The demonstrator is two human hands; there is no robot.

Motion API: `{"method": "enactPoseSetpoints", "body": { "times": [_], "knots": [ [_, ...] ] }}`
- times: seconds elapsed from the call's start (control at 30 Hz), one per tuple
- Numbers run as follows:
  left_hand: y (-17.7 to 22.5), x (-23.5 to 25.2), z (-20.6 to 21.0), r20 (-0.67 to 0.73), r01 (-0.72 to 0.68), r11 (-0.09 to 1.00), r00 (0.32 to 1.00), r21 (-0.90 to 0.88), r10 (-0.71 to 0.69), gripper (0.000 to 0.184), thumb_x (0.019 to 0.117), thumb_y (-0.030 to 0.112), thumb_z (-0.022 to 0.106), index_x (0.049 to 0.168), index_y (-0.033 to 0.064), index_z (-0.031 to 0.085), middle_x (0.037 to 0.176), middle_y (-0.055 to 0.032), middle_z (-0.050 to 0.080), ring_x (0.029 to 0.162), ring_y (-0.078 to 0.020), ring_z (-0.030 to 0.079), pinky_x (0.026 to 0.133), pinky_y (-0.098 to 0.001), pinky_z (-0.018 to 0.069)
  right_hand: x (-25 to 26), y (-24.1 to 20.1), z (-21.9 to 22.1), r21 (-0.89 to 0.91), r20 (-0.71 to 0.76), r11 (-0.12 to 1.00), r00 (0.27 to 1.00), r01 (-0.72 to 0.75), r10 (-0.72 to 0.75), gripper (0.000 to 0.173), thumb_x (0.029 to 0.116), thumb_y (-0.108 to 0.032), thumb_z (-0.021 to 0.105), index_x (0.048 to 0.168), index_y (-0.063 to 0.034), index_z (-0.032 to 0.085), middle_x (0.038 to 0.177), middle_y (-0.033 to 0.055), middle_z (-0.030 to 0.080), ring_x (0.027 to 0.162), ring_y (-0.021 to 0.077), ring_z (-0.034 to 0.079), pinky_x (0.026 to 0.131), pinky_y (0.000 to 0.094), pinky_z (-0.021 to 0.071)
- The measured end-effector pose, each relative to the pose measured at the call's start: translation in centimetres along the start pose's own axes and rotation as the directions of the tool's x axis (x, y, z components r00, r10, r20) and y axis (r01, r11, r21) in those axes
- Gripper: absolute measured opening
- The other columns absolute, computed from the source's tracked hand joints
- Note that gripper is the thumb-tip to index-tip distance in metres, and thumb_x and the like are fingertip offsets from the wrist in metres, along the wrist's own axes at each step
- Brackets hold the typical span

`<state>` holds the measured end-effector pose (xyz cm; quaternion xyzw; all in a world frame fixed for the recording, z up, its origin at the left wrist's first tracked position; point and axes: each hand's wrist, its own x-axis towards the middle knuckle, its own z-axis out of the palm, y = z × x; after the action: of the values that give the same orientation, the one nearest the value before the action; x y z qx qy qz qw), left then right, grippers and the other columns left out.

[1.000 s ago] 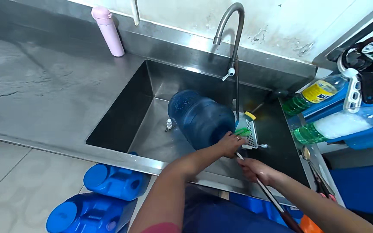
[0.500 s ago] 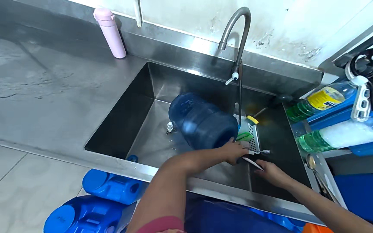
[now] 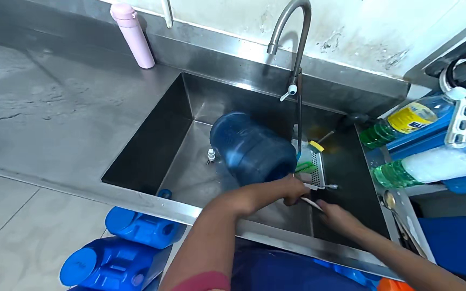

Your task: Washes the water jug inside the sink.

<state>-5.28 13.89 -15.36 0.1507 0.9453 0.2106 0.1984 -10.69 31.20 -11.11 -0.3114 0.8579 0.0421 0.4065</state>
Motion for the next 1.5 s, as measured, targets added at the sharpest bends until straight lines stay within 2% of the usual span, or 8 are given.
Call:
{"method": "enactPoseSetpoints", "body": {
  "times": [0.17,0.3,0.43,0.63,0.8,0.93,1.4,1.5],
  "knots": [
    [-0.4,0.9,3.1,-0.542,-0.064,0.993,0.840,-0.096,0.002,0.061,0.0740,0.004,0.084,0.130,-0.0070,0.062,0.128,-0.0294,0.064,0.127,-0.0477,0.058,0.113,-0.0655,0.0326,-0.9,-1.1,0.7,0.540,0.029,0.841,0.999,-0.032,0.019,0.008,0.1078,-0.010,0.048,0.111,-0.0031,0.048,0.067,-0.0017,0.041,0.047,0.0051,0.038,0.044,0.0201,0.0363],
    [0.5,0.4,-0.1,-0.035,0.029,1.000,0.999,-0.011,-0.029,0.071,0.0781,-0.001,0.081,0.143,0.0010,0.051,0.135,-0.0271,0.059,0.128,-0.0454,0.055,0.112,-0.0685,0.0308,0.3,1.1,-0.3,0.029,-0.012,1.000,1.000,0.002,-0.001,0.034,0.1033,-0.011,0.055,0.135,0.0034,0.056,0.114,0.0303,0.067,0.105,0.0427,0.068,0.092,0.0614,0.0521],
    [0.0,0.6,2.1,-0.509,-0.052,0.992,0.861,-0.112,-0.012,0.064,0.0760,0.002,0.083,0.135,-0.0062,0.060,0.134,-0.0292,0.062,0.132,-0.0476,0.054,0.118,-0.0668,0.0254,-0.9,-0.2,0.4,0.528,-0.006,0.848,0.999,0.044,-0.048,0.006,0.1077,-0.010,0.046,0.105,-0.0046,0.049,0.065,-0.0030,0.041,0.046,0.0042,0.038,0.044,0.0185,0.0359],
    [0.0,-1.1,-0.2,-0.140,0.037,0.999,0.990,0.016,-0.034,0.065,0.0774,0.002,0.082,0.137,0.0011,0.057,0.133,-0.0232,0.062,0.130,-0.0416,0.055,0.116,-0.0674,0.0229,-2.5,1.5,-0.6,0.020,-0.043,1.000,0.999,0.017,-0.016,0.031,0.1041,-0.012,0.055,0.132,0.0009,0.057,0.110,0.0288,0.067,0.100,0.0431,0.067,0.087,0.0600,0.0523],
    [-0.3,-1.7,1.6,-0.812,-0.075,0.993,0.583,-0.087,-0.028,0.055,0.0628,-0.001,0.086,0.115,-0.0103,0.069,0.119,-0.0293,0.069,0.119,-0.0469,0.063,0.106,-0.0639,0.0413,-9.3,4.4,3.6,0.949,0.181,0.308,0.908,-0.061,-0.377,0.015,0.1017,-0.020,0.041,0.089,-0.0221,0.049,0.054,-0.0151,0.042,0.039,-0.0074,0.037,0.038,0.0087,0.0334],
    [0.1,-3.3,-2.6,-0.141,0.027,1.000,0.990,-0.015,-0.029,0.064,0.0757,-0.002,0.082,0.136,0.0006,0.059,0.135,-0.0255,0.060,0.132,-0.0448,0.053,0.113,-0.0687,0.0288,-8.6,5.6,2.5,0.356,0.000,0.928,0.993,0.108,-0.115,0.020,0.1014,-0.003,0.056,0.118,0.0083,0.059,0.079,0.0181,0.060,0.066,0.0242,0.058,0.065,0.0431,0.0504],
    [0.8,-2.5,1.7,-0.707,0.010,0.973,0.685,-0.230,-0.175,0.058,0.0756,0.005,0.083,0.129,-0.0055,0.065,0.131,-0.0277,0.064,0.132,-0.0455,0.055,0.117,-0.0671,0.0267,-8.7,3.6,2.6,0.777,0.016,0.614,0.970,0.140,-0.242,0.011,0.0996,-0.002,0.039,0.098,-0.0092,0.047,0.056,-0.0109,0.039,0.042,-0.0021,0.037,0.042,0.0144,0.0347],
    [0.7,-2.9,-0.3,-0.362,0.021,0.992,0.930,-0.123,-0.064,0.061,0.0769,0.003,0.082,0.133,-0.0062,0.059,0.133,-0.0296,0.060,0.131,-0.0458,0.054,0.115,-0.0584,0.0352,-7.9,4.0,3.5,0.470,0.009,0.869,0.984,0.154,-0.179,0.010,0.1014,-0.002,0.049,0.110,0.0022,0.051,0.068,0.0051,0.048,0.053,0.0121,0.048,0.052,0.0281,0.0445]
  ]
}}
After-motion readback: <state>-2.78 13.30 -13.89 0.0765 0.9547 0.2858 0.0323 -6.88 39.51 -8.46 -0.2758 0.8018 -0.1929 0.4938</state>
